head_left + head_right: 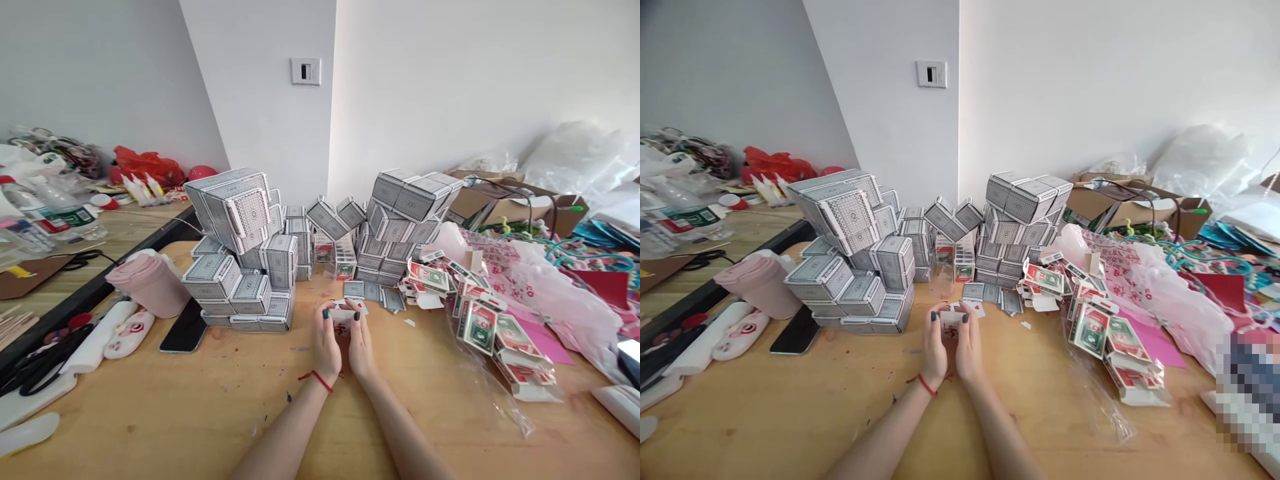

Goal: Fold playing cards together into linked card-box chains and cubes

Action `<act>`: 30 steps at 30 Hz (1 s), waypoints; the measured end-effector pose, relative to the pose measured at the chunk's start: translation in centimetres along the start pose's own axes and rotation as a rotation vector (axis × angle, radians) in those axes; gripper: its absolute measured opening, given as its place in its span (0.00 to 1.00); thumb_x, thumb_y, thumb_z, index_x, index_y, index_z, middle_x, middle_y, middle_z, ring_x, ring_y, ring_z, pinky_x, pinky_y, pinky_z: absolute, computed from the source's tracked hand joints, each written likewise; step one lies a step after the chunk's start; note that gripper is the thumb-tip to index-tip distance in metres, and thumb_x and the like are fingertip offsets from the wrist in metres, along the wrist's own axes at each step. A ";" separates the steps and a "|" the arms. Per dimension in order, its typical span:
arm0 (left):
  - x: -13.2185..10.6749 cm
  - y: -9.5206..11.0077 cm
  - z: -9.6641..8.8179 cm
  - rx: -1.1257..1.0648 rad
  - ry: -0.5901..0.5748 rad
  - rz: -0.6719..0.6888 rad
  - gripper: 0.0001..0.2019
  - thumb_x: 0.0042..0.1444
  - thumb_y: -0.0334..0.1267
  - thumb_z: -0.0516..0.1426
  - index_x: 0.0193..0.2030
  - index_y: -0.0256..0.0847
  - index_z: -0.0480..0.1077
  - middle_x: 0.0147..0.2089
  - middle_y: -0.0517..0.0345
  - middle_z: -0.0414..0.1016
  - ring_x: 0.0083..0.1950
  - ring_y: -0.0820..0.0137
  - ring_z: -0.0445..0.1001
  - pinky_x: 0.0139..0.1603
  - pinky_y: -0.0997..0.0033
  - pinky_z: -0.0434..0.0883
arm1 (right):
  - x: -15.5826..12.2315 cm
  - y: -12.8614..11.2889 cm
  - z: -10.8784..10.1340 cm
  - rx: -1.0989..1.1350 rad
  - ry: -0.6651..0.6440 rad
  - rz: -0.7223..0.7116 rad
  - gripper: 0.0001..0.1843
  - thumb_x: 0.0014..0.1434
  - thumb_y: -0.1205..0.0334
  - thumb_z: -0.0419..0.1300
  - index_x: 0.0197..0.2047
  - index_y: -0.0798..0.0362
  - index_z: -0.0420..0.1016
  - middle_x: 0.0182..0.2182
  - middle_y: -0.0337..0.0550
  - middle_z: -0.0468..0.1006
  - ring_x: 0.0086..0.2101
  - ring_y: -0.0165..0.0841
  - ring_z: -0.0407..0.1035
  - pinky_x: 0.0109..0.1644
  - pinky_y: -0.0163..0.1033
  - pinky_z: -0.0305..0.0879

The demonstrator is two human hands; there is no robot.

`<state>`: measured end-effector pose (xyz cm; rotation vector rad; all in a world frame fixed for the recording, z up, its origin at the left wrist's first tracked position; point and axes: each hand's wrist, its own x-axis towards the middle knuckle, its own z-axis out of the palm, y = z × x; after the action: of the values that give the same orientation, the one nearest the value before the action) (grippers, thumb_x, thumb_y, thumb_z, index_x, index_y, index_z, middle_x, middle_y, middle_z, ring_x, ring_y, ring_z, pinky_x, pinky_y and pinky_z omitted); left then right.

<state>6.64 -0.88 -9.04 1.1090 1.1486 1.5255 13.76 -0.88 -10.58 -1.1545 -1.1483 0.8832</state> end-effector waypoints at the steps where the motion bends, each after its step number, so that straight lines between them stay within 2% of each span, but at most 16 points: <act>1: 0.0 0.2 0.0 0.001 -0.035 0.000 0.21 0.59 0.53 0.44 0.47 0.40 0.64 0.48 0.49 0.71 0.47 0.65 0.71 0.47 0.65 0.68 | 0.0 -0.1 0.0 -0.006 -0.008 -0.001 0.26 0.62 0.45 0.40 0.55 0.50 0.61 0.52 0.49 0.67 0.53 0.38 0.61 0.57 0.48 0.56; 3: -0.1 0.4 0.0 0.016 -0.116 -0.001 0.19 0.59 0.52 0.46 0.48 0.41 0.63 0.49 0.49 0.70 0.48 0.65 0.71 0.48 0.64 0.68 | -0.1 -0.2 0.0 -0.016 -0.022 -0.010 0.25 0.62 0.45 0.40 0.56 0.49 0.61 0.53 0.48 0.66 0.55 0.38 0.59 0.59 0.48 0.54; 5: -0.1 0.4 0.1 0.039 -0.146 0.001 0.17 0.58 0.50 0.49 0.47 0.41 0.62 0.49 0.49 0.69 0.48 0.65 0.70 0.48 0.64 0.67 | -0.1 -0.3 -0.1 -0.017 -0.032 -0.014 0.25 0.62 0.46 0.41 0.57 0.48 0.60 0.53 0.47 0.66 0.55 0.38 0.58 0.59 0.48 0.54; 9: 0.0 0.0 -0.1 0.059 -0.071 -0.006 0.16 0.55 0.47 0.54 0.46 0.40 0.62 0.47 0.48 0.70 0.47 0.64 0.70 0.47 0.64 0.67 | -0.1 -0.5 -0.1 0.009 -0.106 -0.009 0.23 0.63 0.47 0.41 0.55 0.48 0.62 0.50 0.47 0.68 0.49 0.37 0.64 0.55 0.45 0.60; 12: 0.3 -0.3 -0.3 0.044 -0.016 -0.033 0.15 0.54 0.46 0.55 0.44 0.39 0.62 0.42 0.51 0.71 0.42 0.66 0.72 0.44 0.65 0.68 | -0.1 -0.6 -0.1 0.017 -0.136 -0.013 0.21 0.62 0.49 0.43 0.53 0.49 0.63 0.48 0.47 0.70 0.48 0.37 0.65 0.54 0.44 0.61; 16: 0.3 -0.1 -0.7 0.012 -0.027 -0.080 0.14 0.55 0.47 0.54 0.41 0.40 0.61 0.38 0.55 0.70 0.38 0.69 0.71 0.40 0.69 0.69 | -0.3 -0.7 -0.3 0.049 -0.169 0.012 0.20 0.58 0.56 0.49 0.54 0.49 0.61 0.47 0.44 0.70 0.46 0.37 0.66 0.52 0.43 0.62; 19: 0.2 0.1 -0.7 -0.019 -0.040 -0.099 0.13 0.55 0.46 0.53 0.40 0.40 0.60 0.37 0.56 0.69 0.37 0.69 0.71 0.38 0.70 0.68 | -0.3 -0.8 -0.5 0.015 -0.204 -0.009 0.19 0.52 0.62 0.54 0.48 0.51 0.63 0.40 0.44 0.72 0.39 0.37 0.68 0.44 0.42 0.66; 22: 0.3 0.1 -0.7 -0.120 -0.036 -0.128 0.12 0.55 0.47 0.53 0.39 0.41 0.59 0.34 0.59 0.68 0.34 0.71 0.70 0.36 0.71 0.68 | -0.2 -0.6 -0.8 -0.157 -0.162 -0.026 0.16 0.47 0.63 0.58 0.42 0.51 0.66 0.35 0.44 0.71 0.35 0.37 0.67 0.38 0.41 0.66; 25: 0.9 0.0 -0.9 -0.212 -0.017 -0.140 0.12 0.55 0.48 0.52 0.36 0.40 0.59 0.31 0.61 0.67 0.33 0.71 0.69 0.35 0.71 0.68 | 0.1 0.1 -1.1 -0.272 -0.153 0.020 0.10 0.46 0.63 0.59 0.35 0.51 0.67 0.30 0.42 0.72 0.30 0.37 0.66 0.33 0.41 0.65; 28: 1.4 0.0 -1.3 -0.212 -0.020 -0.108 0.12 0.54 0.47 0.52 0.38 0.40 0.60 0.34 0.59 0.68 0.35 0.70 0.70 0.37 0.71 0.68 | 0.4 0.7 -1.6 -0.213 -0.134 0.035 0.10 0.48 0.64 0.56 0.37 0.51 0.67 0.31 0.43 0.74 0.31 0.38 0.68 0.35 0.43 0.66; 30: 1.6 0.2 -1.6 -0.143 -0.017 -0.047 0.13 0.55 0.47 0.52 0.41 0.41 0.62 0.40 0.56 0.69 0.41 0.69 0.70 0.41 0.70 0.68 | 0.5 0.8 -1.9 -0.176 -0.069 -0.023 0.12 0.50 0.64 0.55 0.40 0.51 0.68 0.35 0.45 0.74 0.35 0.39 0.68 0.40 0.44 0.66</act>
<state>4.73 0.36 -8.85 0.9903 1.0301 1.5346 15.76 -0.63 -11.29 -1.2584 -1.3135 0.8221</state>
